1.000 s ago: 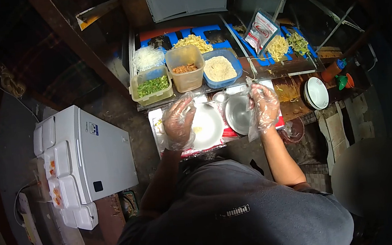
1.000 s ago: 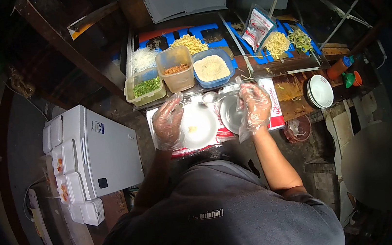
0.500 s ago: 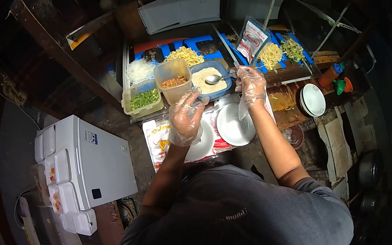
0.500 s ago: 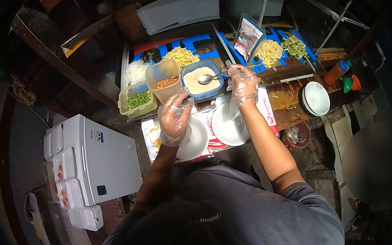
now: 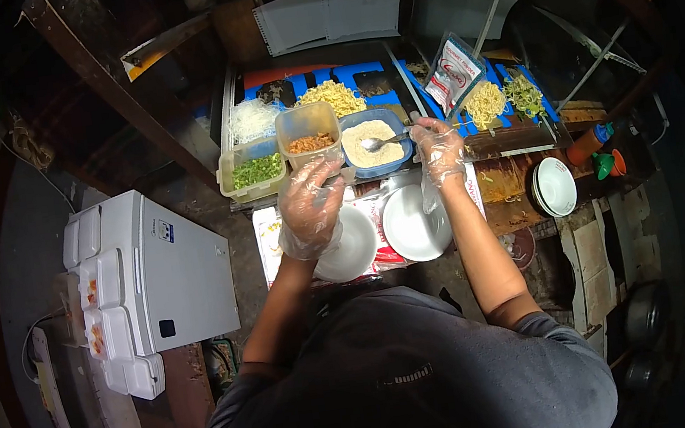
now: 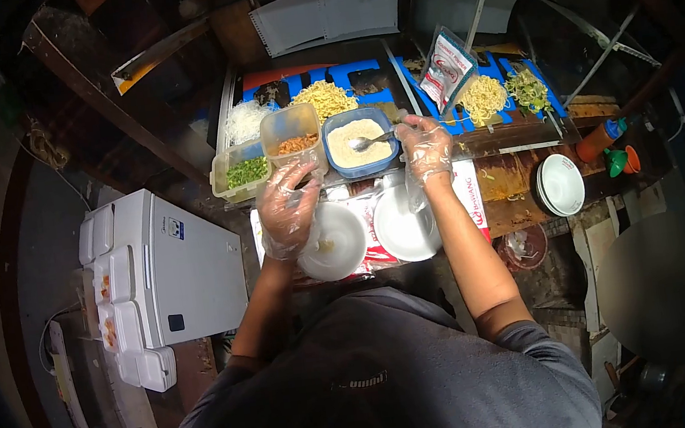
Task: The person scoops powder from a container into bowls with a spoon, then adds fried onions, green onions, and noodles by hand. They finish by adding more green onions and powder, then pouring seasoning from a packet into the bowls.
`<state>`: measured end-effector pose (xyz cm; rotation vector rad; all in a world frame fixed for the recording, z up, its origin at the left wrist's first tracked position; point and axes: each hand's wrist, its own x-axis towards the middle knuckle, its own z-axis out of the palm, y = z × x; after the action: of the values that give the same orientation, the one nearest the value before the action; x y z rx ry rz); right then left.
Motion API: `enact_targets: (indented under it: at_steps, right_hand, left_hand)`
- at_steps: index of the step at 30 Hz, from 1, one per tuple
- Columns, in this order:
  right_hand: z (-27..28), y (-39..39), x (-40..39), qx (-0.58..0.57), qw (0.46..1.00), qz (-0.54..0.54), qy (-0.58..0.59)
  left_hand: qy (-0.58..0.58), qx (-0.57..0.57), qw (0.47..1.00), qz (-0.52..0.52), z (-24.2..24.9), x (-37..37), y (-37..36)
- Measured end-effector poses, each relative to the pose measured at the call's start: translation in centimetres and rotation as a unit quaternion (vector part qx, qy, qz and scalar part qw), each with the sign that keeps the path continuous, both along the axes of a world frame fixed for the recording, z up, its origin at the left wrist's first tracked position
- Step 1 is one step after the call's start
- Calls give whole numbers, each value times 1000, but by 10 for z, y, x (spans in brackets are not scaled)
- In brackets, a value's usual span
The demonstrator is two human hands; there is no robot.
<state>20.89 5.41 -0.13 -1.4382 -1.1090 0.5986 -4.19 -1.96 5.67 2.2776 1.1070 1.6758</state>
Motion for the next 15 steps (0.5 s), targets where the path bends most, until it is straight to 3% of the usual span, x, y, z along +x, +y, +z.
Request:
enact_targets:
  at_steps: [4, 9, 11, 13, 14, 15]
  right_hand:
    - [29, -20, -5, -21, 996, 2, 91]
    - [30, -23, 11, 139, 987, -81, -29]
    - [44, -30, 8, 216, 968, -112, -64]
    - [79, -40, -7, 234, 962, -72, -118]
    - [95, -46, -15, 250, 953, -33, -171]
    - [107, -48, -26, 244, 957, 11, -154]
  left_hand:
    - [32, 60, 998, 2, 11, -12, 0]
    - [-19, 23, 1000, 0, 26, -27, -1]
    - [12, 26, 999, 15, 34, -36, 2]
    - [107, 65, 992, 18, 33, -52, 16]
    - [106, 63, 992, 18, 35, -55, 20]
    - [80, 9, 997, 17, 39, -57, 24]
